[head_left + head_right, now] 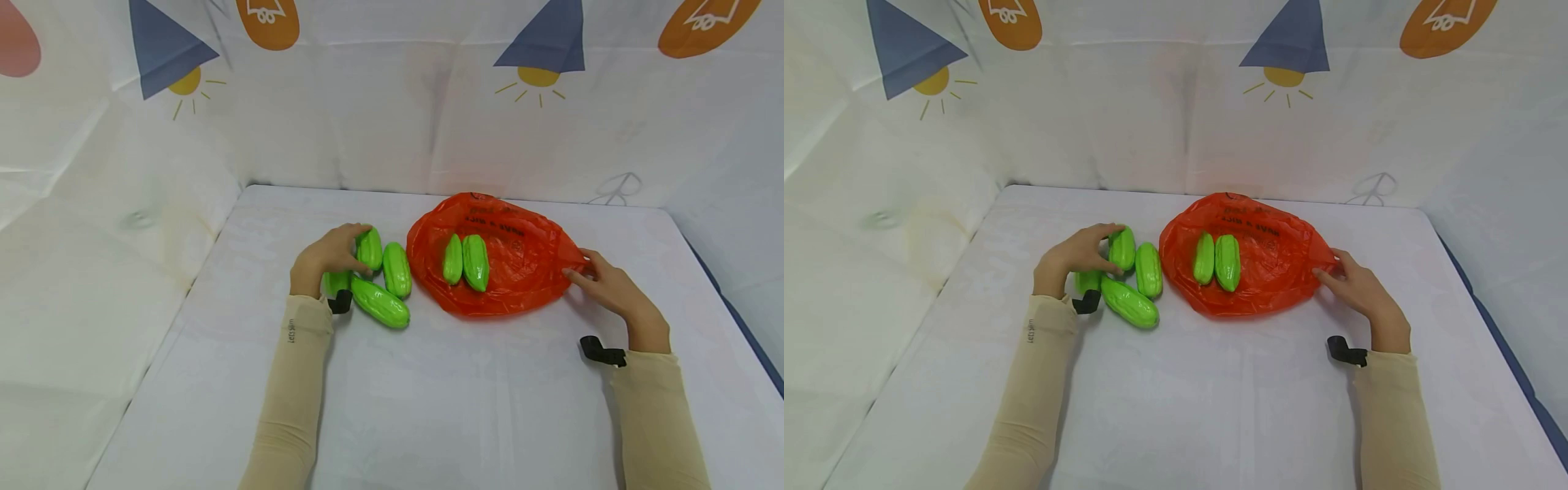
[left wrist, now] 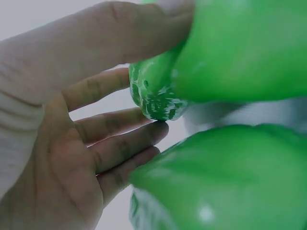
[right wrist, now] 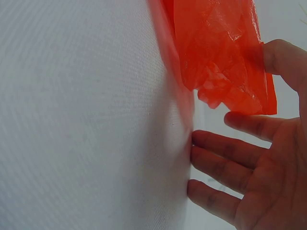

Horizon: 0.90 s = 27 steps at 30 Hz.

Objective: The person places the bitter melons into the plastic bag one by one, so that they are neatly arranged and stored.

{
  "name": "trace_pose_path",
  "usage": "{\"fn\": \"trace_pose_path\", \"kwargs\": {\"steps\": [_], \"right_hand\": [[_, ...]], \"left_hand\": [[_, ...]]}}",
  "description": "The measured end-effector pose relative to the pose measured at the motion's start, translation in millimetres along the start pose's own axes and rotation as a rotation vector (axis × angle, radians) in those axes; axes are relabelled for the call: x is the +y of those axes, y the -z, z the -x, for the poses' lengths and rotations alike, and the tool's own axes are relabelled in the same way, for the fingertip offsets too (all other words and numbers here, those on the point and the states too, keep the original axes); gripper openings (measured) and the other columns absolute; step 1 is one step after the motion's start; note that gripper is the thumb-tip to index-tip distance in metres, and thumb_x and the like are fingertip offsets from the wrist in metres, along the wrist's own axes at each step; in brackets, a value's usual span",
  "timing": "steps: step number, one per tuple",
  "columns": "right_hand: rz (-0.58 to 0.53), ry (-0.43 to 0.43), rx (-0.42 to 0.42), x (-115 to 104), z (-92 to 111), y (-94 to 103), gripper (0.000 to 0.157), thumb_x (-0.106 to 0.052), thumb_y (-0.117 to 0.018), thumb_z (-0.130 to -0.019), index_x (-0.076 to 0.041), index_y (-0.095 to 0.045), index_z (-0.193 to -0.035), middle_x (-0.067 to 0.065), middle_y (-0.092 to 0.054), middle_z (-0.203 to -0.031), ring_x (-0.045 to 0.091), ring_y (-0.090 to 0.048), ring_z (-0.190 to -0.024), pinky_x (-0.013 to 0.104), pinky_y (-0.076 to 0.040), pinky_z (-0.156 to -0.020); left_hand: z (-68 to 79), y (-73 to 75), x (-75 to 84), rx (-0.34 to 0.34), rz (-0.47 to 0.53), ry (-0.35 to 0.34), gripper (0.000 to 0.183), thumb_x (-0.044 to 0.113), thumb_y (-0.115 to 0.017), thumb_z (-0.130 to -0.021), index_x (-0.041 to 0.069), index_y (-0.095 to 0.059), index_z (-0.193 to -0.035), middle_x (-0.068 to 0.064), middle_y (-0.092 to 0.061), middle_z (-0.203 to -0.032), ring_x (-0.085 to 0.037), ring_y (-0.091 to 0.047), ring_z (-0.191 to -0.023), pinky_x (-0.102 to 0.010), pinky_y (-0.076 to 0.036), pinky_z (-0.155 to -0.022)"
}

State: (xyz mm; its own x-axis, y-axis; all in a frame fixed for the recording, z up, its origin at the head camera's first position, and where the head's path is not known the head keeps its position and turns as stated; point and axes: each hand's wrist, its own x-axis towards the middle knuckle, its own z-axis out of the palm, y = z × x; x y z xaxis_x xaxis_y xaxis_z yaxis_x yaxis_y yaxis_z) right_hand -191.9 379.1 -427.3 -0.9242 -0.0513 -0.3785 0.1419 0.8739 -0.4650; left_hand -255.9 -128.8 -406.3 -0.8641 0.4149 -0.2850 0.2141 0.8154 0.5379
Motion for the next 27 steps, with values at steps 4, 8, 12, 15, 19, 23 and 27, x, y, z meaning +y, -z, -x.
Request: {"fn": "trace_pose_path", "kwargs": {"steps": [4,8,12,15,19,23,27], "right_hand": [[-0.001,-0.003,-0.002,0.7,0.2,-0.1,0.093,-0.063,-0.04,-0.096,-0.002,-0.004,-0.156,0.036,-0.033,-0.143,0.054,-0.035,-0.126,0.074,-0.036,-0.098],[0.001,-0.007,-0.003,1.5,-0.4,-0.3,0.093,-0.064,-0.039,-0.096,-0.002,-0.004,-0.156,0.037,-0.031,-0.144,0.054,-0.034,-0.127,0.074,-0.035,-0.098],[-0.002,-0.003,0.002,1.5,-0.4,-0.5,0.093,-0.063,-0.039,-0.096,-0.001,-0.004,-0.156,0.036,-0.033,-0.143,0.054,-0.035,-0.126,0.074,-0.036,-0.098],[-0.005,0.004,0.004,1.0,0.0,-0.2,0.093,-0.063,-0.039,-0.096,-0.001,-0.005,-0.156,0.036,-0.034,-0.143,0.053,-0.036,-0.125,0.074,-0.036,-0.097],[-0.004,0.001,0.001,0.1,0.3,0.3,0.094,-0.064,-0.039,-0.096,-0.002,-0.004,-0.156,0.036,-0.033,-0.144,0.053,-0.035,-0.126,0.074,-0.036,-0.097],[-0.001,0.006,-0.001,-0.2,0.3,0.2,0.093,-0.064,-0.039,-0.096,-0.002,-0.005,-0.156,0.035,-0.033,-0.144,0.052,-0.035,-0.126,0.074,-0.036,-0.097],[-0.002,0.006,0.001,-0.1,0.7,0.5,0.093,-0.065,-0.038,-0.096,-0.002,-0.005,-0.156,0.035,-0.033,-0.144,0.052,-0.035,-0.126,0.074,-0.036,-0.097]], "left_hand": [[4.3,5.0,-3.0,0.031,0.026,0.004,0.095,0.033,-0.083,-0.077,0.019,-0.03,-0.155,-0.011,-0.022,-0.162,-0.033,-0.017,-0.151,-0.055,-0.021,-0.12],[7.5,9.2,-4.1,0.071,0.042,-0.007,0.095,0.033,-0.082,-0.078,0.019,-0.028,-0.155,-0.011,-0.019,-0.164,-0.033,-0.015,-0.151,-0.057,-0.022,-0.119],[8.6,11.7,-2.5,0.094,0.031,-0.035,0.095,0.035,-0.081,-0.08,0.017,-0.027,-0.156,-0.013,-0.018,-0.163,-0.035,-0.015,-0.151,-0.058,-0.023,-0.119],[8.4,12.7,-0.2,0.117,0.033,-0.057,0.095,0.037,-0.08,-0.08,0.017,-0.027,-0.156,-0.013,-0.019,-0.163,-0.036,-0.016,-0.15,-0.058,-0.023,-0.118],[7.7,13.4,3.1,0.14,0.039,-0.08,0.096,0.041,-0.079,-0.08,0.019,-0.026,-0.157,-0.013,-0.021,-0.163,-0.035,-0.018,-0.15,-0.058,-0.024,-0.118],[8.0,12.9,7.7,0.135,0.04,-0.079,0.097,0.043,-0.079,-0.08,0.02,-0.025,-0.157,-0.013,-0.021,-0.162,-0.035,-0.019,-0.15,-0.057,-0.025,-0.118],[5.9,10.4,14.3,0.14,0.042,-0.095,0.096,0.045,-0.079,-0.08,0.02,-0.026,-0.156,-0.012,-0.024,-0.162,-0.032,-0.021,-0.149,-0.055,-0.025,-0.119]]}}
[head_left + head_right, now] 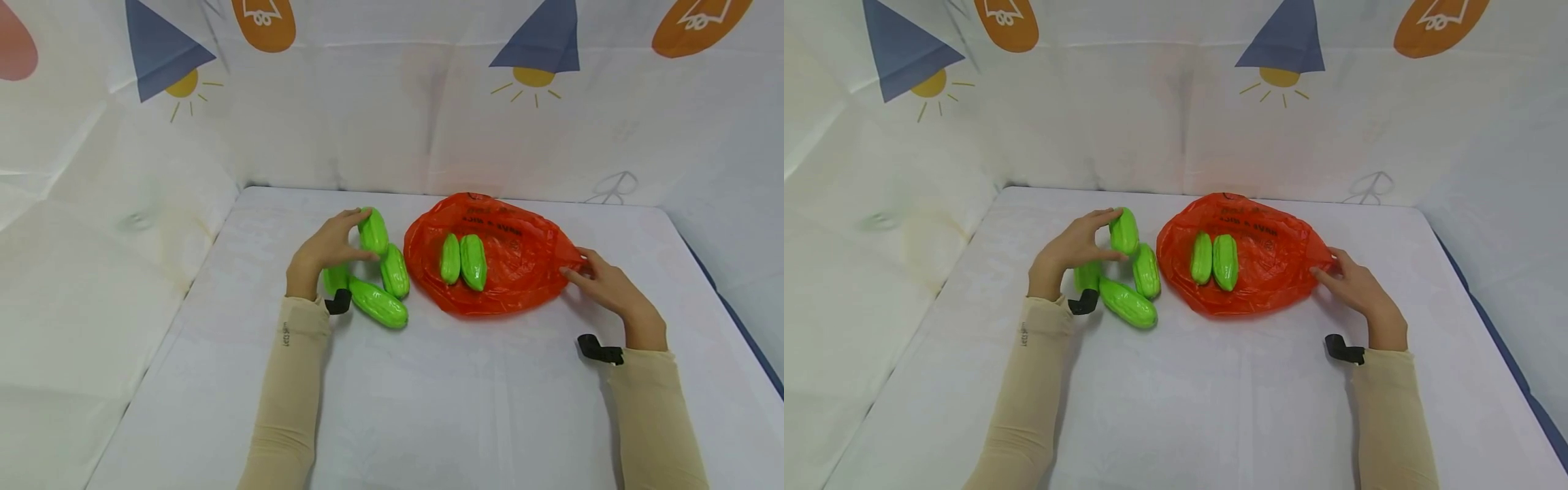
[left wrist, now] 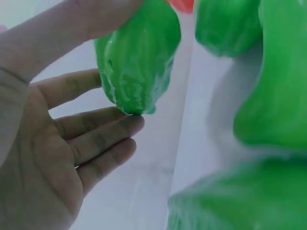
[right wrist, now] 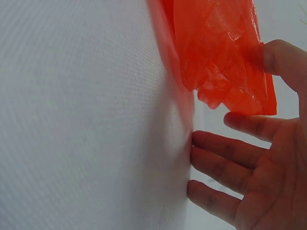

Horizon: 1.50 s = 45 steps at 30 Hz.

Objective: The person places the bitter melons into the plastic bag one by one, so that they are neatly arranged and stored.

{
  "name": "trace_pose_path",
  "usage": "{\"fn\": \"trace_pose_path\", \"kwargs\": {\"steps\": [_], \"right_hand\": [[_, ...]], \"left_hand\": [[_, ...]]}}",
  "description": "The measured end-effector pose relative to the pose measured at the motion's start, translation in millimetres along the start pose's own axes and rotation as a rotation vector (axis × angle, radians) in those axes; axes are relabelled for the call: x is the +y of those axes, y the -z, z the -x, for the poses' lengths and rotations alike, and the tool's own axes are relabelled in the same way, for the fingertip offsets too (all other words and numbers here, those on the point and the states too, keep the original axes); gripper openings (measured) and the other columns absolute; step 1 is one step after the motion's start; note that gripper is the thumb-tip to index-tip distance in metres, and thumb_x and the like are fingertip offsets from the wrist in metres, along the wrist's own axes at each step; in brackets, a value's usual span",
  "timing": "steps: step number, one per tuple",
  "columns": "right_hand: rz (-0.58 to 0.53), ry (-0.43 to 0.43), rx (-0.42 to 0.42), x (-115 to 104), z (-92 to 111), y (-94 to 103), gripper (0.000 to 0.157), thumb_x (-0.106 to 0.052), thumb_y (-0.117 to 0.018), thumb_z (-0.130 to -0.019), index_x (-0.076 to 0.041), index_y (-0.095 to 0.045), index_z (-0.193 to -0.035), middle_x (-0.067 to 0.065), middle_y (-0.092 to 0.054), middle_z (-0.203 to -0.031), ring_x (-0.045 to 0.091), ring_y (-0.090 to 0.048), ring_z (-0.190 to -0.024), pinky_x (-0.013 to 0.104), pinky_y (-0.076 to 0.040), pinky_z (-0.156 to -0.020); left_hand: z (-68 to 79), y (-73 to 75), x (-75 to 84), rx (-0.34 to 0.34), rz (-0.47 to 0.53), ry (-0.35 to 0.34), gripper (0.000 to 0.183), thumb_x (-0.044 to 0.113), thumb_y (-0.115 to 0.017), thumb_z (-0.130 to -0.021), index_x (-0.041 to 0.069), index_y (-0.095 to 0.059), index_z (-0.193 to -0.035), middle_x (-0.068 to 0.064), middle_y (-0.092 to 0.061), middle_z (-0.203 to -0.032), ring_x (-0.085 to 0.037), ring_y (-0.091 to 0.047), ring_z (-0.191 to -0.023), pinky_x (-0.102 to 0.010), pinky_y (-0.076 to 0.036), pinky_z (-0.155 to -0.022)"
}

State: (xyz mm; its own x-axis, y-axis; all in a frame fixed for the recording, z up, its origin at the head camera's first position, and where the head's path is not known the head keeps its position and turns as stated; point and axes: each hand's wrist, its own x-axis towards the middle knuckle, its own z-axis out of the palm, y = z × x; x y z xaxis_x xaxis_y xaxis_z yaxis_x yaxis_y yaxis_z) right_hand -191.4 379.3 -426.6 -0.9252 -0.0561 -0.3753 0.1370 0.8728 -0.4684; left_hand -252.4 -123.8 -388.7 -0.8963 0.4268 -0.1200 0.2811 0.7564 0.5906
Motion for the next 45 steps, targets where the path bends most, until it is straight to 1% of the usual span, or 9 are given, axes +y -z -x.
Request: {"fn": "trace_pose_path", "kwargs": {"steps": [7,14,21,27,34,37,41,45], "right_hand": [[0.004,-0.002,0.0,-0.2,0.4,-0.1,0.093,-0.064,-0.038,-0.096,-0.002,-0.004,-0.156,0.034,-0.033,-0.143,0.052,-0.035,-0.126,0.073,-0.037,-0.097],[0.005,-0.001,0.0,0.8,-0.6,-0.9,0.093,-0.064,-0.039,-0.096,-0.002,-0.005,-0.156,0.034,-0.034,-0.142,0.051,-0.036,-0.125,0.072,-0.038,-0.097],[0.002,-0.008,0.0,0.0,-1.0,-0.3,0.095,-0.066,-0.038,-0.095,-0.002,-0.004,-0.156,0.035,-0.032,-0.144,0.052,-0.035,-0.126,0.073,-0.037,-0.097],[0.001,-0.007,-0.007,0.9,-1.2,-0.3,0.095,-0.066,-0.038,-0.095,-0.002,-0.004,-0.156,0.035,-0.032,-0.145,0.052,-0.034,-0.126,0.073,-0.036,-0.097],[0.003,-0.01,-0.007,0.0,-0.6,0.0,0.095,-0.066,-0.038,-0.095,-0.002,-0.004,-0.156,0.035,-0.032,-0.145,0.052,-0.035,-0.126,0.073,-0.037,-0.097],[0.002,-0.011,-0.009,-0.2,-0.5,0.3,0.095,-0.066,-0.038,-0.095,-0.002,-0.004,-0.156,0.035,-0.032,-0.144,0.052,-0.034,-0.126,0.073,-0.037,-0.097],[0.003,-0.008,-0.006,0.3,-0.9,0.6,0.095,-0.066,-0.038,-0.095,-0.002,-0.004,-0.156,0.034,-0.032,-0.144,0.052,-0.035,-0.126,0.073,-0.037,-0.097],[0.007,-0.001,-0.002,0.8,-1.2,0.7,0.093,-0.065,-0.039,-0.096,-0.002,-0.005,-0.156,0.035,-0.033,-0.144,0.052,-0.035,-0.126,0.073,-0.037,-0.097]], "left_hand": [[-2.7,-4.9,19.8,0.028,0.008,-0.054,0.097,0.049,-0.078,-0.079,0.024,-0.026,-0.156,-0.005,-0.025,-0.162,-0.028,-0.023,-0.149,-0.051,-0.027,-0.119],[-4.0,-9.7,40.5,0.058,-0.02,-0.129,0.095,0.049,-0.077,-0.081,0.021,-0.026,-0.156,-0.008,-0.025,-0.162,-0.031,-0.028,-0.147,-0.05,-0.031,-0.117],[-2.9,-13.9,56.8,0.052,-0.036,-0.169,0.095,0.052,-0.075,-0.081,0.024,-0.024,-0.157,-0.006,-0.023,-0.162,-0.029,-0.03,-0.146,-0.049,-0.034,-0.115],[-2.4,-17.5,63.2,0.043,-0.043,-0.186,0.095,0.052,-0.075,-0.081,0.024,-0.025,-0.156,-0.005,-0.022,-0.163,-0.029,-0.031,-0.146,-0.048,-0.036,-0.115],[-2.2,-18.2,65.2,0.092,-0.053,-0.219,0.095,0.05,-0.076,-0.081,0.022,-0.026,-0.156,-0.006,-0.023,-0.163,-0.031,-0.035,-0.144,-0.048,-0.038,-0.113],[-2.4,-18.1,65.5,0.101,-0.058,-0.225,0.096,0.051,-0.077,-0.08,0.022,-0.026,-0.156,-0.006,-0.023,-0.163,-0.031,-0.036,-0.143,-0.048,-0.039,-0.112],[-2.7,-18.9,69.0,0.095,-0.047,-0.229,0.096,0.051,-0.076,-0.08,0.024,-0.026,-0.156,-0.004,-0.021,-0.163,-0.031,-0.035,-0.144,-0.048,-0.039,-0.112],[-2.5,-22.4,76.4,0.082,-0.04,-0.255,0.094,0.051,-0.075,-0.081,0.025,-0.026,-0.156,-0.003,-0.022,-0.163,-0.032,-0.039,-0.141,-0.048,-0.041,-0.11]]}}
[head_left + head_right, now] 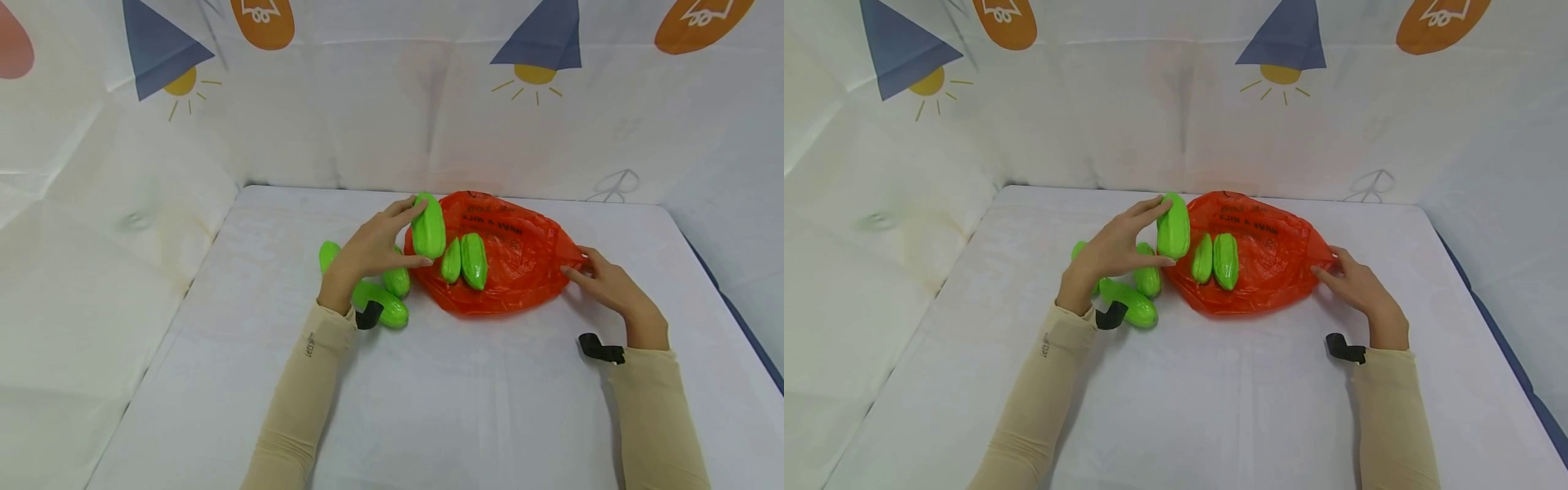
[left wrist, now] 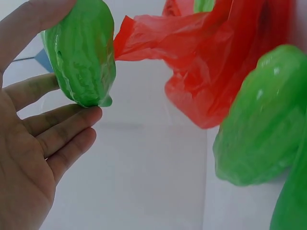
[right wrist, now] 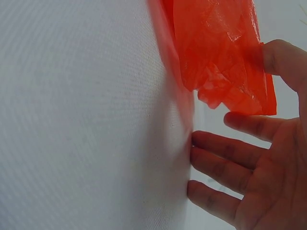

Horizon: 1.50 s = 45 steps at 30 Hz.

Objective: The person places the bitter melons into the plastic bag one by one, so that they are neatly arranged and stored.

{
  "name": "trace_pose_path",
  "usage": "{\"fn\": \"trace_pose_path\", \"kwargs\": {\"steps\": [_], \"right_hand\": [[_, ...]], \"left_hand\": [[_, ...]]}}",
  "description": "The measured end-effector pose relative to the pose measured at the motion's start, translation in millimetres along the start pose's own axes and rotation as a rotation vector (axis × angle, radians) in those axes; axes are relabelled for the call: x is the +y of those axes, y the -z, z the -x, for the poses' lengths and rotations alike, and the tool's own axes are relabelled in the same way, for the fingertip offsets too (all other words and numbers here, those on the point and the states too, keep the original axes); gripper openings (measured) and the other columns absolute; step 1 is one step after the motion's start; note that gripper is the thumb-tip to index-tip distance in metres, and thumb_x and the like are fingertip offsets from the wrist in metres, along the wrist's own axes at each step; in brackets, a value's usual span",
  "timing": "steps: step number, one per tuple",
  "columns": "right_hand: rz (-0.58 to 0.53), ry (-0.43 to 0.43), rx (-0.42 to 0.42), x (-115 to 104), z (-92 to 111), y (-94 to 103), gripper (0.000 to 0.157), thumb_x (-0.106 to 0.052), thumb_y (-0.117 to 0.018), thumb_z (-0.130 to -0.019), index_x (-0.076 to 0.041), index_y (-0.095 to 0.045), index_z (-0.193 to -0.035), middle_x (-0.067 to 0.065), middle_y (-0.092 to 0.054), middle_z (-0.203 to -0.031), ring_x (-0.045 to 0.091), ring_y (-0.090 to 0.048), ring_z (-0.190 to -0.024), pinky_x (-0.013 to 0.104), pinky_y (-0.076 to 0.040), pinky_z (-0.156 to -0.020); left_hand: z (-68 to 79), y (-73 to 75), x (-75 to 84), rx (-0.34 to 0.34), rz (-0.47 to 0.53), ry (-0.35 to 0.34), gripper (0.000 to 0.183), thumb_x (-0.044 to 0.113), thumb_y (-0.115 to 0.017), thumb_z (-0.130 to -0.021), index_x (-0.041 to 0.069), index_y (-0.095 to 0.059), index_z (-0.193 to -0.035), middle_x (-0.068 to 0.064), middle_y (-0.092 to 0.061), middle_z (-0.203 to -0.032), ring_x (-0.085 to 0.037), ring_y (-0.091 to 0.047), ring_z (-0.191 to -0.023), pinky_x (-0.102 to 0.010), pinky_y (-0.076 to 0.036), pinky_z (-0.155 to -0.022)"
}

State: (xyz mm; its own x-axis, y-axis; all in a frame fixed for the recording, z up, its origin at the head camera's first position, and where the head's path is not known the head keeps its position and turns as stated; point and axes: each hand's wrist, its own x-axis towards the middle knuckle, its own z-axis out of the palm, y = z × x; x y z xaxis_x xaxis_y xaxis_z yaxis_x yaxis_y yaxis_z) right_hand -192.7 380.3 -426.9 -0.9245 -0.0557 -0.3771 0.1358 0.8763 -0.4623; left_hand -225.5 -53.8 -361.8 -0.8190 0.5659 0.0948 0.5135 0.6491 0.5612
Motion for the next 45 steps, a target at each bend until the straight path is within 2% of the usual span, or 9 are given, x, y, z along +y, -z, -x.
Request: {"fn": "trace_pose_path", "kwargs": {"steps": [7,11,19,26,31,33,37,41,45], "right_hand": [[0.001,-0.011,0.003,2.2,2.1,2.8,0.094,-0.065,-0.039,-0.096,-0.001,-0.005,-0.156,0.036,-0.033,-0.144,0.053,-0.035,-0.127,0.074,-0.036,-0.097],[0.001,-0.012,0.005,3.6,2.7,4.8,0.094,-0.065,-0.039,-0.096,-0.001,-0.005,-0.156,0.036,-0.032,-0.144,0.054,-0.035,-0.127,0.074,-0.036,-0.098],[-0.003,0.009,0.02,4.4,-0.4,4.1,0.09,-0.062,-0.04,-0.097,-0.003,-0.008,-0.156,0.034,-0.037,-0.141,0.051,-0.038,-0.125,0.072,-0.036,-0.099],[-0.005,0.026,0.025,5.4,-1.1,-0.6,0.087,-0.06,-0.04,-0.098,-0.002,-0.011,-0.155,0.034,-0.04,-0.139,0.051,-0.04,-0.123,0.071,-0.037,-0.099],[-0.018,0.012,0.019,2.8,-0.4,-4.4,0.088,-0.061,-0.04,-0.097,-0.002,-0.01,-0.156,0.033,-0.039,-0.14,0.05,-0.039,-0.124,0.071,-0.037,-0.099],[-0.02,0.011,0.02,1.8,-0.6,-6.2,0.088,-0.061,-0.04,-0.097,-0.003,-0.01,-0.156,0.033,-0.039,-0.141,0.05,-0.039,-0.124,0.071,-0.038,-0.099],[-0.017,0.018,0.022,-1.0,-1.0,-7.8,0.089,-0.062,-0.041,-0.097,-0.004,-0.011,-0.156,0.032,-0.039,-0.142,0.05,-0.039,-0.125,0.07,-0.039,-0.099],[-0.005,0.023,0.035,-1.3,0.6,-4.6,0.088,-0.062,-0.04,-0.097,-0.003,-0.012,-0.156,0.033,-0.04,-0.14,0.05,-0.04,-0.123,0.07,-0.039,-0.098],[0.001,0.017,0.04,0.4,2.5,-1.1,0.087,-0.061,-0.04,-0.097,-0.003,-0.011,-0.156,0.033,-0.04,-0.14,0.05,-0.039,-0.124,0.07,-0.039,-0.099]], "left_hand": [[-6.7,-10.2,19.5,-0.013,-0.027,-0.11,0.095,0.049,-0.078,-0.08,0.019,-0.028,-0.155,-0.008,-0.027,-0.161,-0.03,-0.047,-0.133,-0.044,-0.042,-0.109],[-9.8,-14.8,27.1,-0.012,-0.037,-0.149,0.097,0.048,-0.079,-0.078,0.019,-0.028,-0.156,-0.008,-0.026,-0.161,-0.031,-0.05,-0.127,-0.041,-0.044,-0.107],[-16.5,-20.6,30.9,-0.007,-0.037,-0.138,0.096,0.05,-0.078,-0.079,0.022,-0.028,-0.156,-0.005,-0.026,-0.162,-0.032,-0.048,-0.132,-0.042,-0.043,-0.108],[-31.2,-27.2,43.1,0.019,-0.001,-0.183,0.094,0.05,-0.078,-0.079,0.022,-0.031,-0.155,-0.006,-0.029,-0.161,-0.028,-0.042,-0.139,-0.04,-0.043,-0.11],[-40.5,-37.8,53.4,0.02,0.045,-0.211,0.094,0.049,-0.078,-0.08,0.022,-0.029,-0.155,-0.005,-0.027,-0.161,-0.02,-0.034,-0.145,-0.036,-0.043,-0.11],[-43.1,-44.1,56.5,0.007,0.053,-0.209,0.095,0.051,-0.077,-0.08,0.024,-0.027,-0.156,-0.004,-0.025,-0.162,-0.021,-0.035,-0.144,-0.035,-0.044,-0.109],[-49.0,-56.4,61.2,-0.005,-0.014,-0.209,0.095,0.055,-0.074,-0.08,0.023,-0.026,-0.156,-0.004,-0.024,-0.162,-0.024,-0.041,-0.14,-0.034,-0.044,-0.109],[-56.8,-67.6,67.8,-0.009,-0.089,-0.252,0.096,0.057,-0.071,-0.083,0.02,-0.024,-0.157,-0.007,-0.023,-0.163,-0.025,-0.047,-0.134,-0.033,-0.045,-0.108],[-61.8,-77.5,73.6,-0.05,-0.117,-0.247,0.098,0.06,-0.069,-0.083,0.023,-0.019,-0.158,-0.004,-0.019,-0.164,-0.025,-0.049,-0.133,-0.044,-0.044,-0.109]]}}
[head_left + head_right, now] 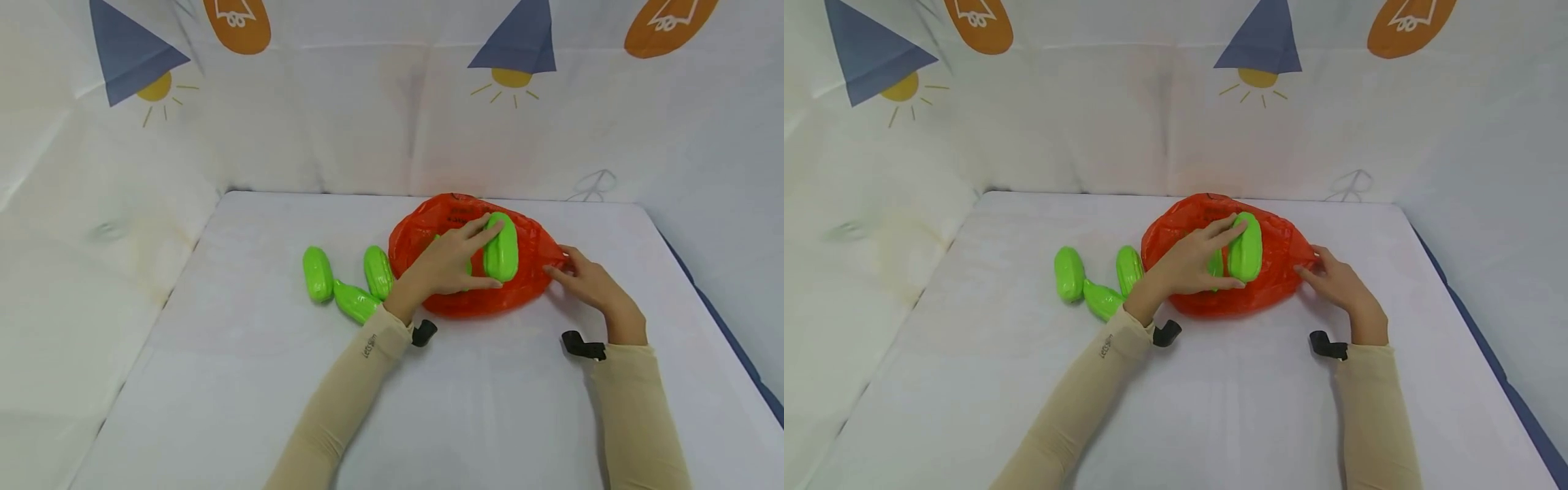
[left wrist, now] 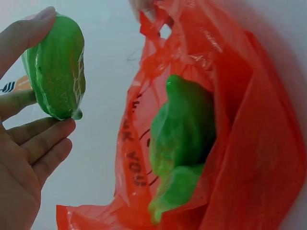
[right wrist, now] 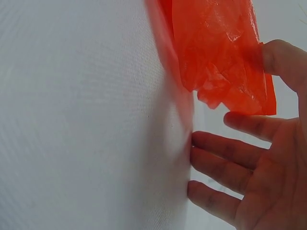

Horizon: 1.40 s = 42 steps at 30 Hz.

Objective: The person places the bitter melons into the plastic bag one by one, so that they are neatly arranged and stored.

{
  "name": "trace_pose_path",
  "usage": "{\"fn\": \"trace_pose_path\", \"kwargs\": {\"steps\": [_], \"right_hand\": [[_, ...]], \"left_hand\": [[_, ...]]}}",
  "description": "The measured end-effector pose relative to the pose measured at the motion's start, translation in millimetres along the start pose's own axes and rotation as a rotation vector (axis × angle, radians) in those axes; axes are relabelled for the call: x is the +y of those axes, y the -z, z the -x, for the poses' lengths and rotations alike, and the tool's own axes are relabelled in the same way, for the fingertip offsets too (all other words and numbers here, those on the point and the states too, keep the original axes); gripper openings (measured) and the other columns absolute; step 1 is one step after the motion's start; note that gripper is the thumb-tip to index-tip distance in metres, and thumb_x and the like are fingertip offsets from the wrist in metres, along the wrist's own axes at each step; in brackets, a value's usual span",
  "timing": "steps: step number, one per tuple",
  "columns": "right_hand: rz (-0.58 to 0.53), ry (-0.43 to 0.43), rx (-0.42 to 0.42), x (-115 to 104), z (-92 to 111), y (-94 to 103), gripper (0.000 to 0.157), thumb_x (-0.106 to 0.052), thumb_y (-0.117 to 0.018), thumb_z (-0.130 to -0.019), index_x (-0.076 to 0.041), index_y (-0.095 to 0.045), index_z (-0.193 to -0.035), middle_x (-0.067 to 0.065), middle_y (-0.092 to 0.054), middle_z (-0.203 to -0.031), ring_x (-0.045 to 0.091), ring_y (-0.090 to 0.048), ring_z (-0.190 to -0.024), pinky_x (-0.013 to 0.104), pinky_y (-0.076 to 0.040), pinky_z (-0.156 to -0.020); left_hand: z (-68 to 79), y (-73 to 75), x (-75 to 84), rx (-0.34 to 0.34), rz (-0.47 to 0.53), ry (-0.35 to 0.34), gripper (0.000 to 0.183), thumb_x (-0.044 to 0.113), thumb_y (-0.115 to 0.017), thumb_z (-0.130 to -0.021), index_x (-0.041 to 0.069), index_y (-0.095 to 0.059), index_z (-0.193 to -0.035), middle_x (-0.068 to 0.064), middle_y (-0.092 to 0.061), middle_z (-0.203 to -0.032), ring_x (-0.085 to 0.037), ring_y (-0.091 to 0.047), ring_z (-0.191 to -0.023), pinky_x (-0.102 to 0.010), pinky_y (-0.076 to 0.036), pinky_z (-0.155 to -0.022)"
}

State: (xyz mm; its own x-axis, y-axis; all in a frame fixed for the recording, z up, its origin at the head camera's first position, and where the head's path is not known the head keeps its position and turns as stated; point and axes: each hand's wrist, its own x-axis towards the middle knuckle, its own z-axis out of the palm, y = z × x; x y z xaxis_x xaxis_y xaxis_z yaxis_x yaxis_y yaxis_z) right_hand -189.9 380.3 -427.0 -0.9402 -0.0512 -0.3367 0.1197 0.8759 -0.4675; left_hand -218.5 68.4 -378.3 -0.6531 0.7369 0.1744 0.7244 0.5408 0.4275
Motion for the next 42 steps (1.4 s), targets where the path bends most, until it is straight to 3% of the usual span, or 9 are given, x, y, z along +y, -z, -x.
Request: {"fn": "trace_pose_path", "kwargs": {"steps": [3,7,13,18,29,36,42], "right_hand": [[-0.003,-0.003,-0.004,-0.2,0.8,0.9,0.087,-0.061,-0.04,-0.097,-0.003,-0.011,-0.156,0.033,-0.039,-0.14,0.05,-0.039,-0.125,0.07,-0.038,-0.1],[-0.006,-0.004,-0.01,0.0,2.5,3.0,0.086,-0.06,-0.04,-0.098,-0.002,-0.011,-0.155,0.034,-0.039,-0.14,0.051,-0.038,-0.125,0.07,-0.038,-0.099],[-0.007,0.001,-0.009,0.7,1.5,3.5,0.086,-0.059,-0.041,-0.098,-0.002,-0.012,-0.155,0.033,-0.039,-0.139,0.05,-0.039,-0.125,0.07,-0.038,-0.1],[-0.003,0.01,0.0,0.6,-0.1,3.2,0.085,-0.059,-0.041,-0.098,-0.002,-0.013,-0.155,0.033,-0.041,-0.137,0.05,-0.04,-0.122,0.07,-0.038,-0.099],[-0.017,0.012,-0.009,-2.0,-1.3,2.4,0.087,-0.06,-0.042,-0.097,-0.003,-0.011,-0.156,0.034,-0.037,-0.142,0.051,-0.038,-0.127,0.071,-0.036,-0.101],[-0.016,0.012,-0.004,-1.9,-0.8,2.0,0.086,-0.06,-0.042,-0.097,-0.004,-0.012,-0.156,0.033,-0.037,-0.143,0.051,-0.038,-0.128,0.071,-0.036,-0.101],[-0.008,0.008,-0.015,-2.2,-0.1,2.6,0.086,-0.06,-0.041,-0.098,-0.004,-0.011,-0.156,0.034,-0.035,-0.145,0.051,-0.038,-0.128,0.071,-0.035,-0.102]], "left_hand": [[-2.3,-7.9,0.2,-0.026,0.005,0.011,0.098,0.06,-0.068,-0.083,0.024,-0.016,-0.158,-0.003,-0.017,-0.165,-0.026,-0.048,-0.135,-0.046,-0.043,-0.109],[-6.1,-18.6,-1.4,-0.043,0.003,0.011,0.098,0.059,-0.068,-0.084,0.023,-0.016,-0.158,-0.005,-0.018,-0.164,-0.027,-0.045,-0.138,-0.038,-0.042,-0.111],[-10.2,-32.3,-2.0,-0.143,-0.081,0.048,0.099,0.063,-0.063,-0.085,0.024,-0.01,-0.159,-0.005,-0.014,-0.165,-0.021,-0.032,-0.146,-0.04,-0.031,-0.118],[-11.8,-40.6,-2.3,-0.168,-0.109,0.053,0.097,0.061,-0.063,-0.086,0.022,-0.012,-0.159,-0.007,-0.015,-0.165,-0.019,-0.029,-0.147,-0.038,-0.028,-0.12],[-11.3,-50.9,-8.6,-0.239,-0.208,0.111,0.095,0.058,-0.063,-0.088,0.02,-0.013,-0.159,-0.009,-0.017,-0.164,-0.022,-0.017,-0.152,-0.037,-0.019,-0.124],[-11.4,-48.4,-12.2,-0.255,-0.214,0.183,0.095,0.057,-0.063,-0.088,0.021,-0.013,-0.159,-0.009,-0.015,-0.164,-0.025,-0.012,-0.153,-0.042,-0.012,-0.125],[-10.4,-48.8,-11.9,-0.289,-0.24,0.223,0.094,0.056,-0.064,-0.088,0.02,-0.015,-0.159,-0.007,-0.013,-0.165,-0.024,-0.004,-0.154,-0.039,-0.006,-0.126]]}}
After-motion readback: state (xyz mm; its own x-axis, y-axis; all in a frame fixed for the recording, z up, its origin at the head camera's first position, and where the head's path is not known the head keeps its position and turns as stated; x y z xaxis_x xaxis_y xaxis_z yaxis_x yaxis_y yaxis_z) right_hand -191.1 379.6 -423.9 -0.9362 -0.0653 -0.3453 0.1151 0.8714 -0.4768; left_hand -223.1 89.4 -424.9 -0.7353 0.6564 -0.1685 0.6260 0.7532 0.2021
